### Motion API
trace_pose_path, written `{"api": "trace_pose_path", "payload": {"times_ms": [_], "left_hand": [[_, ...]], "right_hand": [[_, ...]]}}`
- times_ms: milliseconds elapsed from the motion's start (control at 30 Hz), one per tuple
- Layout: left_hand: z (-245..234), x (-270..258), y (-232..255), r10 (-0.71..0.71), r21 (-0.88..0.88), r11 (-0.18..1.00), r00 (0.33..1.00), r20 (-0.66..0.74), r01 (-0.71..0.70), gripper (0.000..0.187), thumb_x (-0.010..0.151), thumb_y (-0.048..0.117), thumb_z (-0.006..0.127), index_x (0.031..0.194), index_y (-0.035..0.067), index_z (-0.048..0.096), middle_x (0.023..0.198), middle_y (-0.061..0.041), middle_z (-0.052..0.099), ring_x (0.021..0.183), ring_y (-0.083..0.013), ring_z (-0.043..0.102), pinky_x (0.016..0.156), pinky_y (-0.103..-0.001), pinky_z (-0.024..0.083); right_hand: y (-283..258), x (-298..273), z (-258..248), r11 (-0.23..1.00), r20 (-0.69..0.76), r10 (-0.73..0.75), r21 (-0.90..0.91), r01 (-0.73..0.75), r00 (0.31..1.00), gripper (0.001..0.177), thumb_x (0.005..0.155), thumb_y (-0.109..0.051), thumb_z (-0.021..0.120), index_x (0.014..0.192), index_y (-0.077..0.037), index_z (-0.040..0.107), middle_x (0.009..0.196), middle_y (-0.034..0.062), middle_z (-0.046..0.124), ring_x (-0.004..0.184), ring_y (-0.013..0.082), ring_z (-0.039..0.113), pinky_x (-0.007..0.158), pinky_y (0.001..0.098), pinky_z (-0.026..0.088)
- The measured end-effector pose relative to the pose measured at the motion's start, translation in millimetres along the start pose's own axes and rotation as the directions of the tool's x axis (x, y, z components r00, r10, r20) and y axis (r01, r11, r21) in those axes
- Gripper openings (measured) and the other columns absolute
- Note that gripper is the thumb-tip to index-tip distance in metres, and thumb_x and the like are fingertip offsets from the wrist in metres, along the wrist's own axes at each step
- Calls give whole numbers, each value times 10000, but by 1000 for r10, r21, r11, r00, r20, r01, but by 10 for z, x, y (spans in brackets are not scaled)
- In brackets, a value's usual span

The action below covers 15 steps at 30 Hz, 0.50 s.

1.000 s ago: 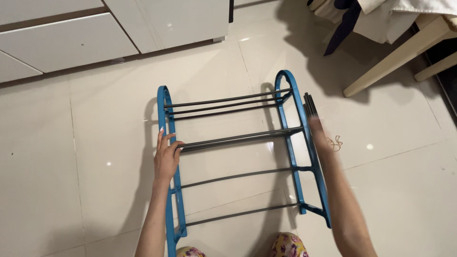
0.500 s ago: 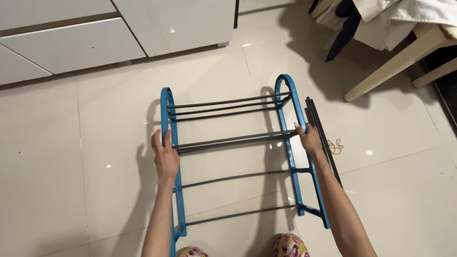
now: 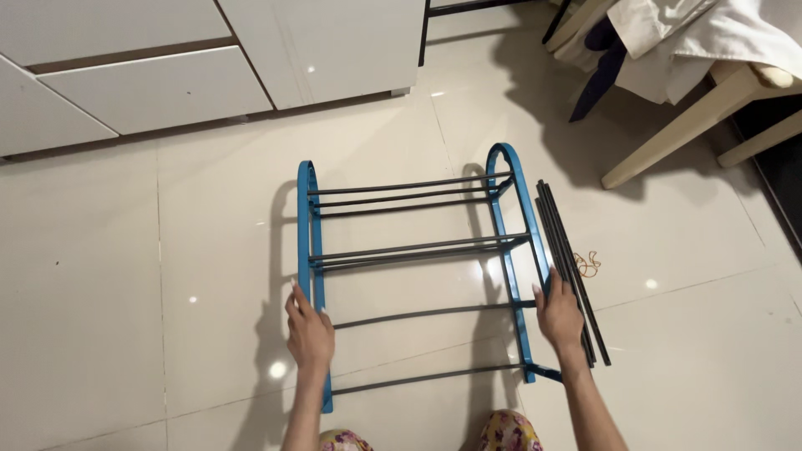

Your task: The person assembles a blue metal storage shelf by inserting black horizontal rods into the side frames. They repeatedly pick up rods, align them with the frame slots, and push them into place, working from the bottom upward.

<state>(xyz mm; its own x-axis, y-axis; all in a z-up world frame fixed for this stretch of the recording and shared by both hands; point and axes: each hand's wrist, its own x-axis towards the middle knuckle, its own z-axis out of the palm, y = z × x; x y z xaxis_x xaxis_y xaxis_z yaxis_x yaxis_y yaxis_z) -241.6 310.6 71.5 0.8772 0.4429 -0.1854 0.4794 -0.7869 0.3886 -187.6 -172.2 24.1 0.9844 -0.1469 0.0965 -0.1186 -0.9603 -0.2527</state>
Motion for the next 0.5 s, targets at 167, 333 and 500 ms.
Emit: {"api": "trace_pose_path", "payload": {"times_ms": [167, 333, 500], "left_hand": [[143, -427, -63, 29, 96, 995, 989, -142, -15, 730, 968, 49, 538, 1598, 30, 173, 1451, -204, 451, 1222, -384, 586, 910, -431, 598], [132, -35, -70, 69, 40, 997, 997, -34, -68, 810, 933, -98, 479, 1638, 34, 102, 1484, -222, 418, 1194, -370, 590, 915, -422, 594], [48, 188, -35, 82, -61, 995, 997, 14, -81, 771, 957, -5, 496, 1621, 59, 109, 1535, -207, 385, 1176, -386, 595, 941, -452, 571]], "right_hand": [[-35, -382, 46, 987, 89, 156, -56, -151, 984, 610, 1062, -224, 437, 1651, -180, 283, 1128, 214, 648, 890, 416, 652, 775, 519, 560], [-34, 9, 164, 994, 52, 109, 14, -110, 993, 714, 981, -94, 428, 1654, -240, 240, 1170, 213, 644, 847, 431, 661, 717, 537, 553], [112, 437, 109, 994, 166, -17, 112, -1, 986, 823, 963, -329, 590, 1673, -230, 186, 1125, 231, 649, 956, 450, 661, 816, 533, 550]]}}
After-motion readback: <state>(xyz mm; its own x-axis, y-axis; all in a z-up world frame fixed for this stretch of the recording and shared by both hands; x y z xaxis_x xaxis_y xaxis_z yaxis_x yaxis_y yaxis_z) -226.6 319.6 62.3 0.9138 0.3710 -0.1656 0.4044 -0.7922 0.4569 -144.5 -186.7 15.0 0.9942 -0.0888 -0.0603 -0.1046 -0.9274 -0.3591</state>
